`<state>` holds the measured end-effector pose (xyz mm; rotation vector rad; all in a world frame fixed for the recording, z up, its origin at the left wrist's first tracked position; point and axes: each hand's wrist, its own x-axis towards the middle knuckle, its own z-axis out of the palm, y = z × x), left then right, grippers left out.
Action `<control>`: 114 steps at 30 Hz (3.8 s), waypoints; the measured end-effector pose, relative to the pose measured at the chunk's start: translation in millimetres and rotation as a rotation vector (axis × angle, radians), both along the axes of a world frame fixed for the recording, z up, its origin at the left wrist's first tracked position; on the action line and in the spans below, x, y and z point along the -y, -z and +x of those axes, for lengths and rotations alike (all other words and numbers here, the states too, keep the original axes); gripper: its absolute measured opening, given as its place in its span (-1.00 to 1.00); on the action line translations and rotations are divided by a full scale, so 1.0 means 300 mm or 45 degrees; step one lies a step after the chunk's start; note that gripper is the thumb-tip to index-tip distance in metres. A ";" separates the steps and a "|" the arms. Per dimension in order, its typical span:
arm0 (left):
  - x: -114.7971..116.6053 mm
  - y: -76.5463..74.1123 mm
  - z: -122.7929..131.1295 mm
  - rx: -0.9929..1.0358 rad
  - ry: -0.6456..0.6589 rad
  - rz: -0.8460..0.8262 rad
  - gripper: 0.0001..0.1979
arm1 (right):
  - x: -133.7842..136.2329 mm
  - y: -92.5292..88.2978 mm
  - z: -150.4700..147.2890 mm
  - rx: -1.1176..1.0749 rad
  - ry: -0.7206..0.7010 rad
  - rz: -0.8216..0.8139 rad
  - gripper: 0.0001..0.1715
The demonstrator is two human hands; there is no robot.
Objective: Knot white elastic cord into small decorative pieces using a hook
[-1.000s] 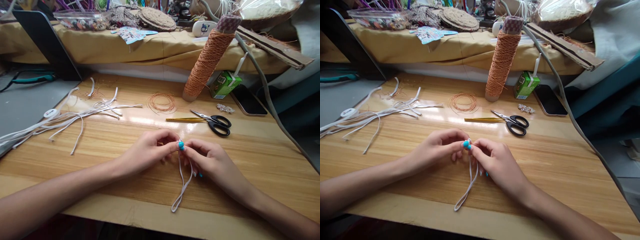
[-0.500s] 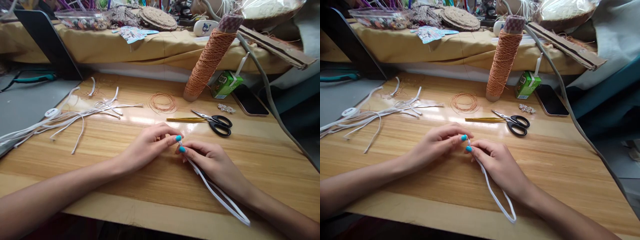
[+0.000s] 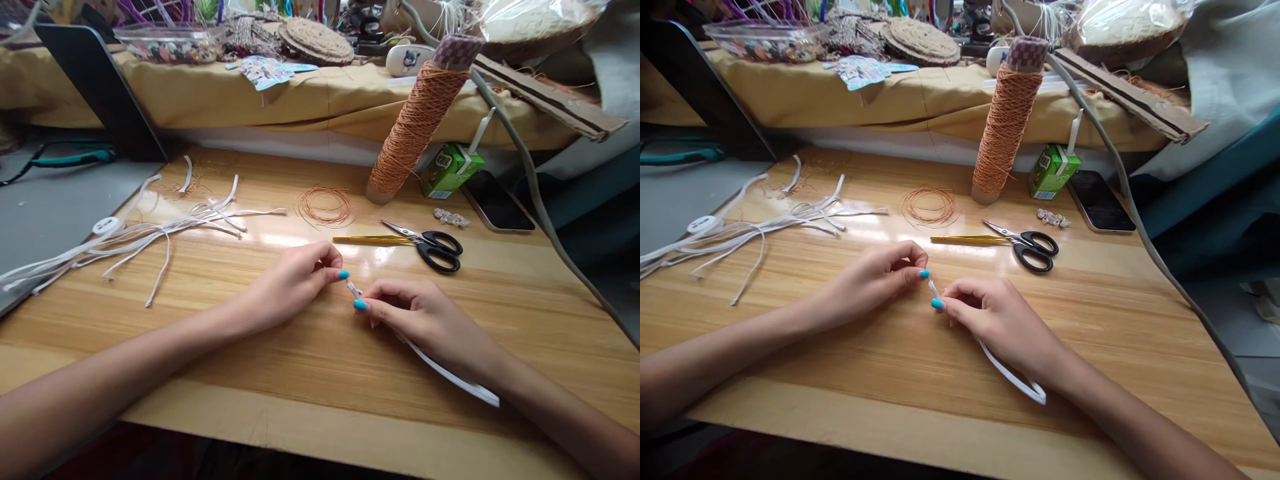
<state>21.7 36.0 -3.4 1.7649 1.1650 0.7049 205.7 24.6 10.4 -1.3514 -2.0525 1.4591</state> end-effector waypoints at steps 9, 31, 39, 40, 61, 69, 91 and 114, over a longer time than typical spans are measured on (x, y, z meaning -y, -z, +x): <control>-0.001 0.011 0.001 -0.036 0.235 0.220 -0.89 | -0.001 0.002 -0.004 -0.028 0.009 0.067 -0.74; -0.016 -0.054 -0.041 -0.203 0.707 -0.028 -0.79 | 0.009 -0.010 -0.003 0.122 -0.208 0.339 -0.74; -0.012 -0.038 -0.028 -0.181 0.175 0.262 -0.70 | 0.001 0.015 0.005 0.104 0.111 0.482 -0.73; -0.016 -0.034 -0.029 -0.154 0.087 0.265 -0.70 | -0.003 0.016 0.008 0.034 0.149 0.378 -0.75; 0.002 0.050 -0.011 -0.717 0.365 1.004 -0.64 | -0.027 0.043 0.018 -0.725 0.386 -0.033 -0.82; 0.022 0.042 -0.008 -0.649 0.544 0.997 -0.68 | -0.026 -0.010 0.039 0.251 0.335 1.143 -0.79; -0.017 0.046 -0.010 -0.401 -0.072 0.478 -0.83 | -0.080 -0.002 0.080 1.167 -0.007 0.775 -0.63; 0.013 0.023 0.000 0.030 0.133 0.578 -0.83 | -0.025 0.022 0.012 -0.513 0.295 -0.417 -0.80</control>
